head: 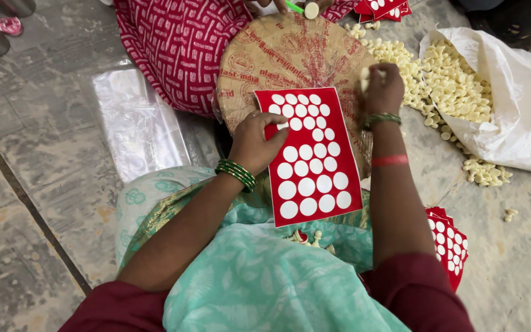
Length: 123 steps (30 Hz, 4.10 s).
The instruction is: The person sits on the floor, peels white circular stickers one at a time from red sticker sheets, and presses them onto the red bases of white plastic game pieces. Finished pieces are stacked on a round printed board, and the person occasionally picks up new pieces from a pile.
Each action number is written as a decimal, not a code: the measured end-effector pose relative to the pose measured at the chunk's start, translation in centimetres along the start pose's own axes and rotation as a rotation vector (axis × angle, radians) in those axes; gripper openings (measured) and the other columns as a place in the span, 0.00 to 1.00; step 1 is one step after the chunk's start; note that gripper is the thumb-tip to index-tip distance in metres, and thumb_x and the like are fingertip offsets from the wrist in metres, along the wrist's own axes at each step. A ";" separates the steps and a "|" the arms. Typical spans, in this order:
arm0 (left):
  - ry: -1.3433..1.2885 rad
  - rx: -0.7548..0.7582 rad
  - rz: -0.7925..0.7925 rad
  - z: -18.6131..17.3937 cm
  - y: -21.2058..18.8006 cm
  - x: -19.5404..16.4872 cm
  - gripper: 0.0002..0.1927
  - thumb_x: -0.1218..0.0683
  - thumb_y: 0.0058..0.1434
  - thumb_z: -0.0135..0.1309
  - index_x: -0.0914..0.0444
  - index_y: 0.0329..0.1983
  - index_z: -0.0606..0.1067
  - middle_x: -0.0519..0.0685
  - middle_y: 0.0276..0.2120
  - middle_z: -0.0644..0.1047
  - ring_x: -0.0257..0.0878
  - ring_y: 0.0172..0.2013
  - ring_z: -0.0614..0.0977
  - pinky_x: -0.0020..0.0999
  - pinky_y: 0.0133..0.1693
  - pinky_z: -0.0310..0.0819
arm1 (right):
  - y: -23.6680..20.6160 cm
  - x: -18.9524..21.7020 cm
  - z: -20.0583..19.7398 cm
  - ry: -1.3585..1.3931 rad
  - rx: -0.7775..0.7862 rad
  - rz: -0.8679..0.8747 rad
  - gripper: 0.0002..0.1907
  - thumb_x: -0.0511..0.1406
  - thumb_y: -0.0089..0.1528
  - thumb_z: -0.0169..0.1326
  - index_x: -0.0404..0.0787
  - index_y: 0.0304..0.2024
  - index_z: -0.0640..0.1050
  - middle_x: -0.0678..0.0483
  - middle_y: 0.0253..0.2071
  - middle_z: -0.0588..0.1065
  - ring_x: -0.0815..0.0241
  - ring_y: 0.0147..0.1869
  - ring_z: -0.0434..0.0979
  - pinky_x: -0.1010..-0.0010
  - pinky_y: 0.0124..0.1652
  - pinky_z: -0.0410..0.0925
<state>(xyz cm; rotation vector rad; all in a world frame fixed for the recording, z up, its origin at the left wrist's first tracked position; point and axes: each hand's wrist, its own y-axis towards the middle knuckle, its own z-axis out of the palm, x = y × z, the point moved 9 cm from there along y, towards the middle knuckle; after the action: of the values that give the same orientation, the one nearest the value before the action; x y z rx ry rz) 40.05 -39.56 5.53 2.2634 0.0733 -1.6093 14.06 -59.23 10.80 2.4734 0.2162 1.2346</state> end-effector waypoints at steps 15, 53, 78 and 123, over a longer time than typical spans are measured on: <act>-0.156 -0.237 0.126 0.7 -6.0 -2.9 0.22 0.45 0.65 0.62 0.66 0.51 0.77 0.58 0.47 0.78 0.51 0.48 0.81 0.45 0.50 0.75 | -24.5 12.0 8.6 1.504 0.494 0.600 0.19 0.39 0.74 0.40 0.34 0.63 0.68 0.50 0.56 0.75 0.59 0.60 0.76 0.68 0.61 0.70; -0.862 0.376 -0.254 3.7 -7.1 0.3 0.07 0.64 0.66 0.57 0.62 0.45 0.75 0.41 0.41 0.78 0.30 0.45 0.78 0.30 0.49 0.76 | -24.3 15.4 -4.6 -0.134 0.247 -0.355 0.17 0.35 0.60 0.68 0.39 0.51 0.82 0.48 0.55 0.75 0.50 0.59 0.76 0.61 0.57 0.70; -0.568 0.295 -0.180 2.8 -7.5 0.6 0.12 0.70 0.53 0.61 0.63 0.35 0.76 0.43 0.34 0.81 0.29 0.38 0.81 0.27 0.40 0.78 | -23.6 14.9 -3.4 -0.007 0.355 -0.386 0.18 0.33 0.59 0.69 0.38 0.50 0.78 0.47 0.60 0.71 0.50 0.65 0.74 0.63 0.58 0.71; -0.865 0.247 -0.314 3.4 -7.1 1.4 0.10 0.69 0.57 0.59 0.64 0.39 0.77 0.46 0.35 0.81 0.33 0.35 0.84 0.30 0.37 0.83 | -23.3 14.3 -3.3 -0.024 0.328 -0.269 0.14 0.32 0.59 0.70 0.37 0.46 0.83 0.51 0.43 0.80 0.62 0.39 0.80 0.72 0.41 0.73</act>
<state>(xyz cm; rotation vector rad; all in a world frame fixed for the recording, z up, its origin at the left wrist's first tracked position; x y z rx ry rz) 35.69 -34.28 1.41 1.5563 0.0046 -2.7518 20.71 -32.72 14.07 2.6142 0.7730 1.1270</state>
